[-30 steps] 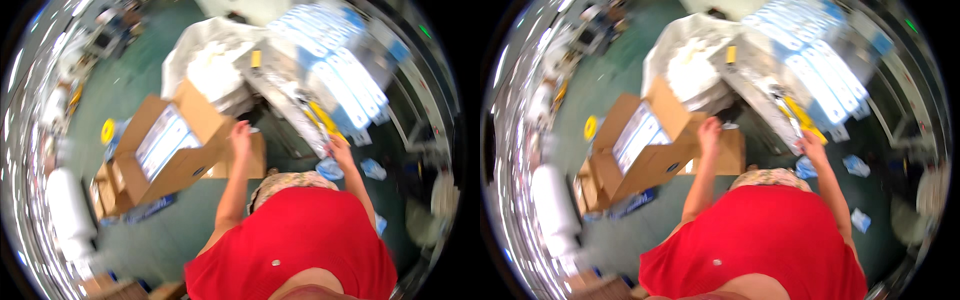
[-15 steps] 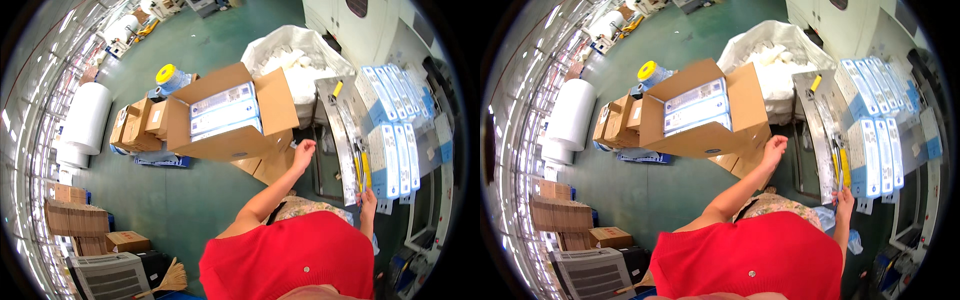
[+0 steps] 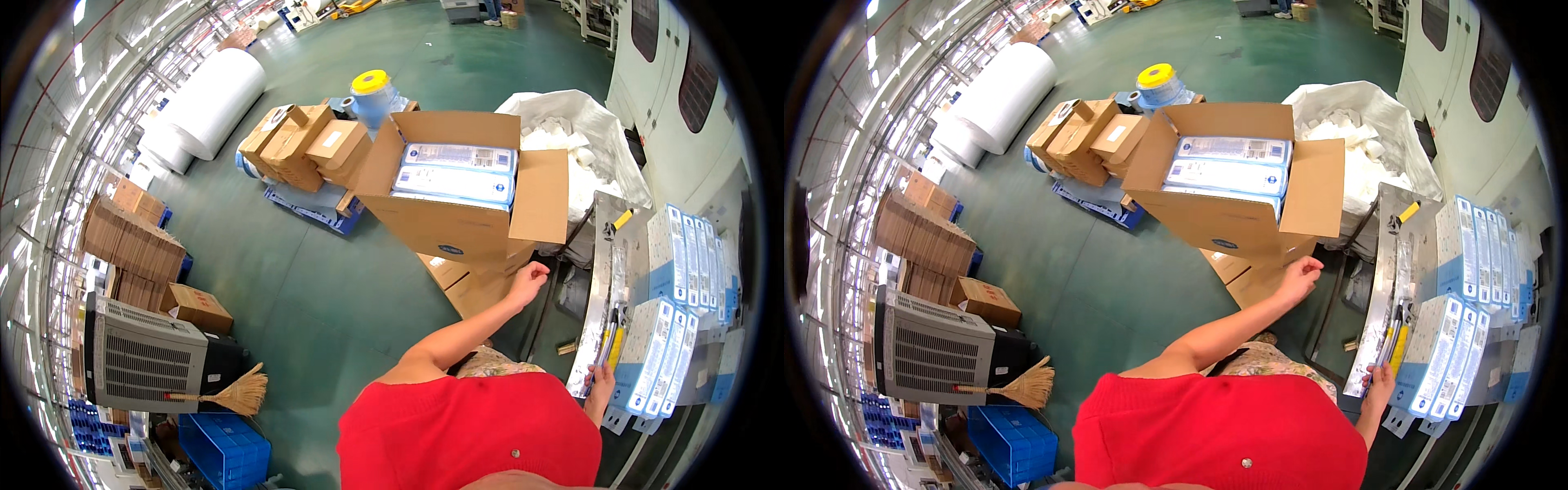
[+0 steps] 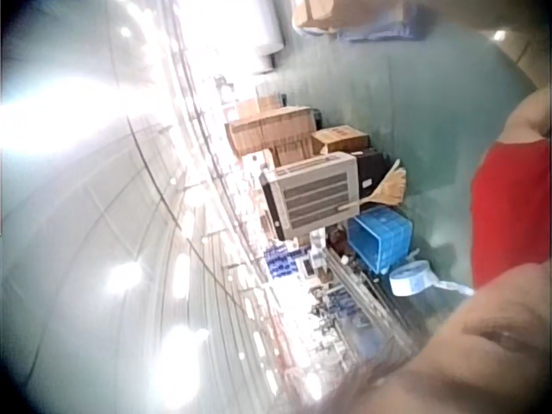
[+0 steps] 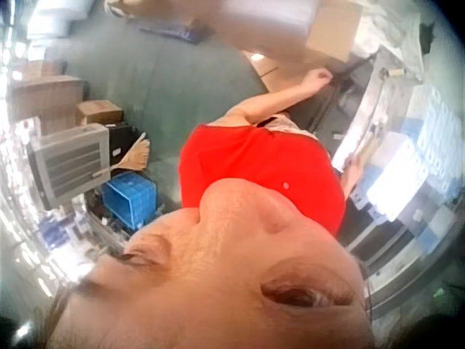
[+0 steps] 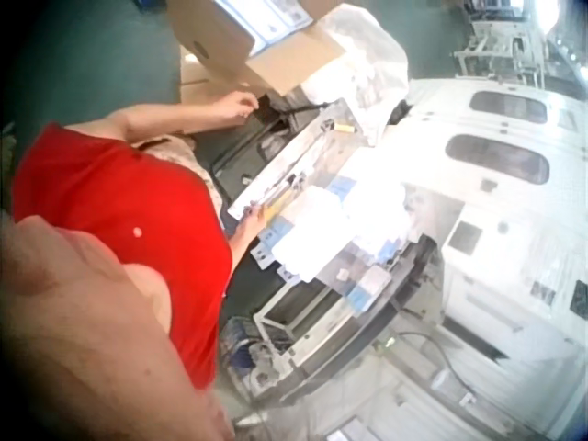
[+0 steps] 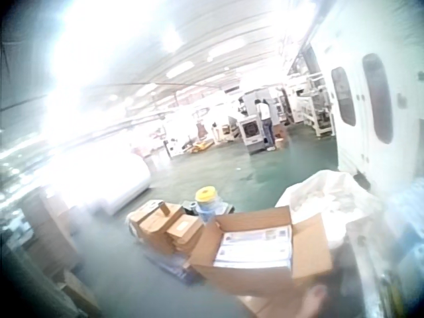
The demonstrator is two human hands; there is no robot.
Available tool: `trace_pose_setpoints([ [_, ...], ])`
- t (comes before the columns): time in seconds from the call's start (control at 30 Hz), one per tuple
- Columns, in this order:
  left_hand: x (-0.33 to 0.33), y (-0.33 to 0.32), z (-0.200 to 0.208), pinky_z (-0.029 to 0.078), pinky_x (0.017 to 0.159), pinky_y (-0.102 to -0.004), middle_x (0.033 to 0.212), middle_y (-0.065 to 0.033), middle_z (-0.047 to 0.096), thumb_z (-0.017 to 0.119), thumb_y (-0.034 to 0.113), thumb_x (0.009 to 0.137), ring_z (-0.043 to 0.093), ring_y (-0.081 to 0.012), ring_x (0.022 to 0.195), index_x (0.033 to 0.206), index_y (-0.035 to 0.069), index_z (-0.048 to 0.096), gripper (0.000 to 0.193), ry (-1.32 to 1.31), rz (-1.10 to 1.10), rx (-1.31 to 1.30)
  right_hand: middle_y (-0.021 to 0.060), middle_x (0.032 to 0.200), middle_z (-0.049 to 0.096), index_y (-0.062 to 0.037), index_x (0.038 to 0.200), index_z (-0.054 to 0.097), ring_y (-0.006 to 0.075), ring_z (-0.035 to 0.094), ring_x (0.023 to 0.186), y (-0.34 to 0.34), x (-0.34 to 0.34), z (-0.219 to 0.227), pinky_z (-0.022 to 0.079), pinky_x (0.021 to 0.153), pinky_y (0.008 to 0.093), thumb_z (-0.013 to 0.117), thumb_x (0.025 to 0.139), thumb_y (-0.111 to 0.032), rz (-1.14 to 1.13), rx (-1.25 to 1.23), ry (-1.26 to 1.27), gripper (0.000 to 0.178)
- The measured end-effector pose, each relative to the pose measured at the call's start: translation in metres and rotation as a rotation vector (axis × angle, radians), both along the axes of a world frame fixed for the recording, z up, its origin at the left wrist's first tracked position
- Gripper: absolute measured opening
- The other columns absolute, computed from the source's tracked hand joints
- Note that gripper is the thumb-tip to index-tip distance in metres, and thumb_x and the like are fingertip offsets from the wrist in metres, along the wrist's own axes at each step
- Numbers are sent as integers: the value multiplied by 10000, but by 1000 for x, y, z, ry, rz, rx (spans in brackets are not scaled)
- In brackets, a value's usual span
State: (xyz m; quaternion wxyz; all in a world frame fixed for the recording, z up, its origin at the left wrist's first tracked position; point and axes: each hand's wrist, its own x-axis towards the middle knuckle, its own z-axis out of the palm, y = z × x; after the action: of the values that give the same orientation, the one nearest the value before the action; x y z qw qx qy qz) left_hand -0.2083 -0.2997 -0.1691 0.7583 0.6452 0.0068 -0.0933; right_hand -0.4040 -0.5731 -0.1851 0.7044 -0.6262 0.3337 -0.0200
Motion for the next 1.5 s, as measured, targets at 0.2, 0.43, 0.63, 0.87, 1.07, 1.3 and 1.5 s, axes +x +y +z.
trace_pose_setpoints([
  [0.2, -6, 51, -7, 368, 569, -194, 743, 15, 522, 549, 108, 795, 454, -62, 636, 977, 38, 566, 196, 159, 90, -38, 89, 730, 576, -1, 1186, 419, 115, 516, 515, 29, 34, 19, 420, 454, 231, 499, 850, -66, 92, 11, -20, 352],
  [0.43, 8, 58, -18, 390, 579, -194, 778, 7, 539, 548, 87, 818, 483, -66, 654, 952, 47, 568, 141, 92, 77, -17, 106, 747, 569, 26, 1191, 405, 131, 530, 508, 33, 32, 8, 433, 461, 245, 486, 801, 4, 69, -33, -87, 399],
  [0.63, 0, -21, 5, 433, 614, -207, 852, -33, 583, 575, 84, 806, 551, -96, 727, 996, 34, 573, 196, 145, -271, 15, 120, 804, 573, 27, 1194, 432, 139, 558, 568, 9, -18, 4, 456, 493, 270, 573, 733, -55, -89, -184, -4, 489],
  [0.87, -37, -79, 21, 439, 663, -213, 907, -20, 581, 559, 138, 843, 540, -85, 781, 1048, 37, 563, 228, 269, -869, 100, 112, 832, 605, -24, 1193, 452, 141, 599, 613, 27, 2, 35, 495, 559, 263, 502, 771, -20, -115, -161, -51, 424],
  [1.07, -69, -125, 22, 435, 680, -243, 913, -29, 584, 532, 230, 876, 543, -96, 804, 1052, 23, 550, 273, 278, -1195, 170, 100, 779, 616, -49, 1181, 462, 139, 576, 562, 56, -21, 36, 460, 514, 269, 479, 763, 4, -366, -173, -143, 421],
  [1.3, -75, -137, 29, 445, 687, -251, 912, -52, 594, 521, 261, 880, 568, -125, 796, 988, 32, 533, 254, 232, -1418, 211, 127, 808, 613, -78, 1150, 438, 235, 594, 730, 83, -26, 16, 452, 587, 343, 622, 703, -96, -407, -487, -175, 484],
  [1.5, -97, -154, 26, 441, 688, -259, 894, -80, 581, 488, 132, 882, 564, -157, 808, 953, 1, 520, 152, 277, -1456, 139, 123, 786, 591, -77, 1218, 391, 210, 599, 707, 75, -48, 39, 460, 554, 313, 495, 763, -45, -447, -342, -102, 468],
])
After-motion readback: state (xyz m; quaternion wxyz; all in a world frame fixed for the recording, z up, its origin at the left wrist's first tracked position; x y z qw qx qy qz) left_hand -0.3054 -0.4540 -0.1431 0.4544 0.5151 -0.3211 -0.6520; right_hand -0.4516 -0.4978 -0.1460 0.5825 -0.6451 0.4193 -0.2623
